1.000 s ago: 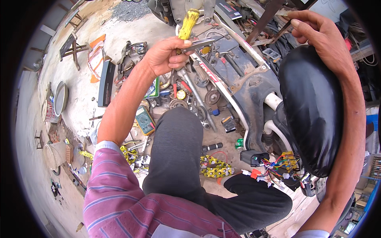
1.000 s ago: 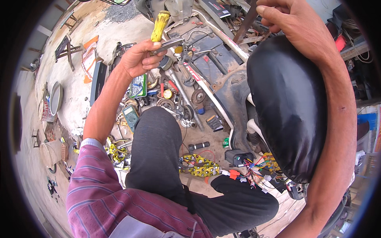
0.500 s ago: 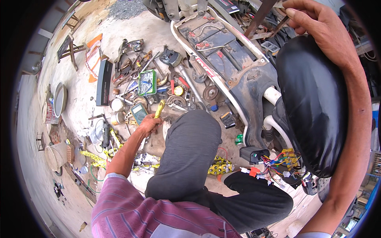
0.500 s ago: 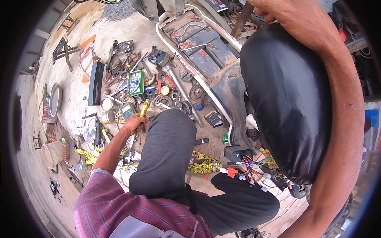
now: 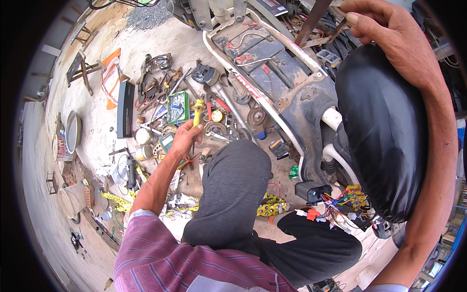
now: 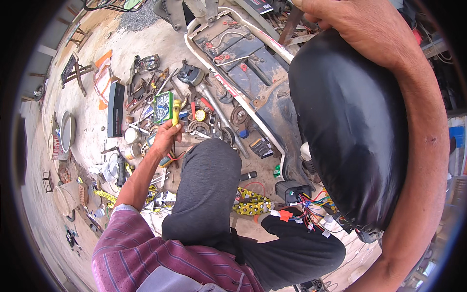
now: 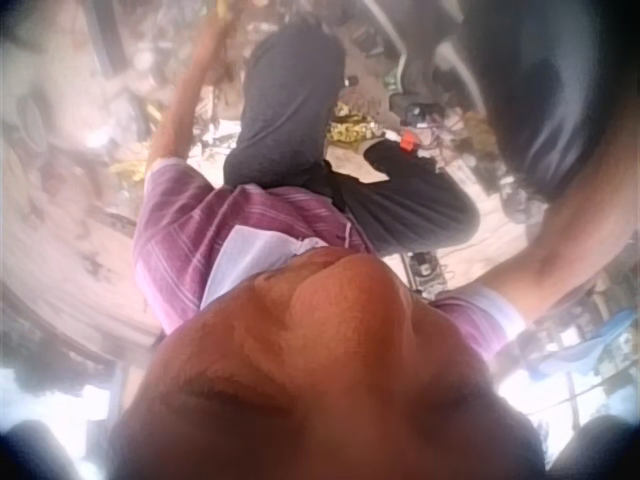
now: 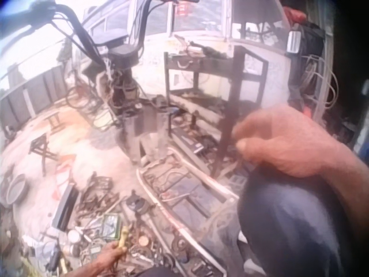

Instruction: The person sits on the floor and works on the electrical system of a scooter. They connect wires, use a screwdriver to tighten screws, and insert a key into the ignition.

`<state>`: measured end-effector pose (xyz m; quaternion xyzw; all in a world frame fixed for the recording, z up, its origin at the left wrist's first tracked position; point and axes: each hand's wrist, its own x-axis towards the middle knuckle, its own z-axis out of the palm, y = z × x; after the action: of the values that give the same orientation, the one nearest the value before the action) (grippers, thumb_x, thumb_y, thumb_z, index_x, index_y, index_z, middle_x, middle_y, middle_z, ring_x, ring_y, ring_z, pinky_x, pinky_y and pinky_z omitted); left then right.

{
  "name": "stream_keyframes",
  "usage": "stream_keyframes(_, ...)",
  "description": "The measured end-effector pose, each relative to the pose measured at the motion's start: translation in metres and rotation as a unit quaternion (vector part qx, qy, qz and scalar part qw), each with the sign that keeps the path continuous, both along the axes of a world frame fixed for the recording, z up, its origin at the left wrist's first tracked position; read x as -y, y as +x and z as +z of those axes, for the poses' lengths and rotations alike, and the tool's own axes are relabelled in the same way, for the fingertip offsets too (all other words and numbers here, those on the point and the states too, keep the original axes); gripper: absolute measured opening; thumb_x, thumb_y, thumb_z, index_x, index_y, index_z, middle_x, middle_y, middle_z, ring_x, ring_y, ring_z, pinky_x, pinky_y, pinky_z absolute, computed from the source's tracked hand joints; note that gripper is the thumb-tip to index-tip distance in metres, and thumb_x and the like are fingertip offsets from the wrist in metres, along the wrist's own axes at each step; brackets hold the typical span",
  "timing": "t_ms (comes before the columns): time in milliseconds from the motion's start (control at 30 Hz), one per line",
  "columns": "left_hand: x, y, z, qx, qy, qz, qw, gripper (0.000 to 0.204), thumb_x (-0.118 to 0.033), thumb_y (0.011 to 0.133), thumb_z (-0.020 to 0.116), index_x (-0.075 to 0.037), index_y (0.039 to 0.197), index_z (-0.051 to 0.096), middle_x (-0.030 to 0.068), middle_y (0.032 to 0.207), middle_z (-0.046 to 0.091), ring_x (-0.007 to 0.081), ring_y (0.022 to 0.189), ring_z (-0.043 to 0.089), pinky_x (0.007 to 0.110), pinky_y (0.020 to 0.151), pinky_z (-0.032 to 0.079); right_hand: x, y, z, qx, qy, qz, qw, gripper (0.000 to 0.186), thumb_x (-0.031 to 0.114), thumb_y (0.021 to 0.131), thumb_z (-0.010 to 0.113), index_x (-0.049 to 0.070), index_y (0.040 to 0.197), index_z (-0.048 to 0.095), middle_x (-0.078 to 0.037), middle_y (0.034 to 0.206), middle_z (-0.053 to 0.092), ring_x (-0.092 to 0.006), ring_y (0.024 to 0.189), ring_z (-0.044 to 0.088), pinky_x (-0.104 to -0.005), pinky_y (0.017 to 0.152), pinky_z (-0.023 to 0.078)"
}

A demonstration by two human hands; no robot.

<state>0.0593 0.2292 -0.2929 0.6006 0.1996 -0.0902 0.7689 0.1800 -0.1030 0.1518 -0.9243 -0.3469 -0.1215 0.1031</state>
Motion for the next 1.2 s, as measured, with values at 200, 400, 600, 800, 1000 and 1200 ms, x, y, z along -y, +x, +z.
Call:
stream_keyframes(200, 0.044, 0.101, 0.111, 0.235, -0.08, -0.039, 0.968, 0.049, -0.028, 0.098, 0.068, 0.003, 0.134, 0.053, 0.011, 0.104, 0.069, 0.0179, 0.091, 0.067, 0.036, 0.087, 0.055, -0.008, 0.0, 0.01, -0.099, 0.03, -0.042, 0.994, 0.043, 0.02, 0.093, 0.065, -0.009, 0.125, 0.068, -0.022, 0.112, 0.075, -0.026, 0.096, 0.073, -0.0354, 0.092, 0.056)
stream_keyframes(400, 0.068, 0.178, 0.155, 0.28, -0.18, -0.022, 0.943, 0.034, -0.032, 0.108, 0.056, -0.001, 0.119, 0.061, 0.0128, 0.099, 0.071, 0.0236, 0.088, 0.069, 0.042, 0.084, 0.057, 0.002, 0.006, -0.01, -0.008, 0.001, -0.022, 1.0, 0.045, 0.022, 0.094, 0.066, -0.01, 0.124, 0.068, -0.021, 0.106, 0.076, -0.0243, 0.092, 0.074, -0.0351, 0.088, 0.057)
stream_keyframes(600, 0.076, 0.203, 0.145, 0.264, -0.236, 0.022, 0.935, 0.034, -0.031, 0.104, 0.063, -0.001, 0.117, 0.061, 0.0119, 0.094, 0.071, 0.0229, 0.084, 0.069, 0.042, 0.08, 0.058, 0.013, 0.009, -0.009, 0.001, -0.011, -0.002, 1.0, 0.046, 0.023, 0.093, 0.066, -0.011, 0.123, 0.068, -0.022, 0.105, 0.076, -0.0246, 0.09, 0.074, -0.0363, 0.089, 0.057)
stream_keyframes(800, 0.085, 0.223, 0.129, 0.222, 0.086, -0.003, 0.971, 0.03, -0.029, 0.092, 0.076, -0.003, 0.105, 0.07, 0.0073, 0.083, 0.071, 0.0173, 0.071, 0.065, 0.033, 0.068, 0.052, -0.003, 0.006, -0.004, -0.032, 0.035, 0.025, 0.999, 0.044, 0.022, 0.093, 0.066, -0.012, 0.12, 0.068, -0.021, 0.104, 0.076, -0.0246, 0.09, 0.073, -0.0368, 0.089, 0.056)
stream_keyframes(1000, 0.13, 0.234, 0.104, 0.15, 0.502, -0.149, 0.839, 0.044, -0.045, 0.087, 0.074, -0.006, 0.106, 0.075, 0.0183, 0.091, 0.075, 0.0336, 0.088, 0.073, 0.047, 0.082, 0.056, 0.011, 0.05, -0.007, -0.147, 0.032, 0.02, 0.988, 0.043, 0.034, 0.103, 0.062, 0.0, 0.129, 0.067, -0.006, 0.102, 0.069, -0.0118, 0.093, 0.062, -0.0289, 0.09, 0.05)
stream_keyframes(1200, 0.158, 0.238, 0.087, 0.079, 0.581, -0.18, 0.79, 0.045, -0.046, 0.083, 0.074, -0.01, 0.109, 0.078, 0.0179, 0.105, 0.077, 0.0354, 0.102, 0.073, 0.047, 0.09, 0.058, 0.06, 0.077, -0.02, -0.167, 0.048, 0.024, 0.984, 0.042, 0.032, 0.104, 0.063, 0.001, 0.132, 0.066, -0.004, 0.102, 0.068, -0.0108, 0.094, 0.061, -0.0276, 0.09, 0.05)
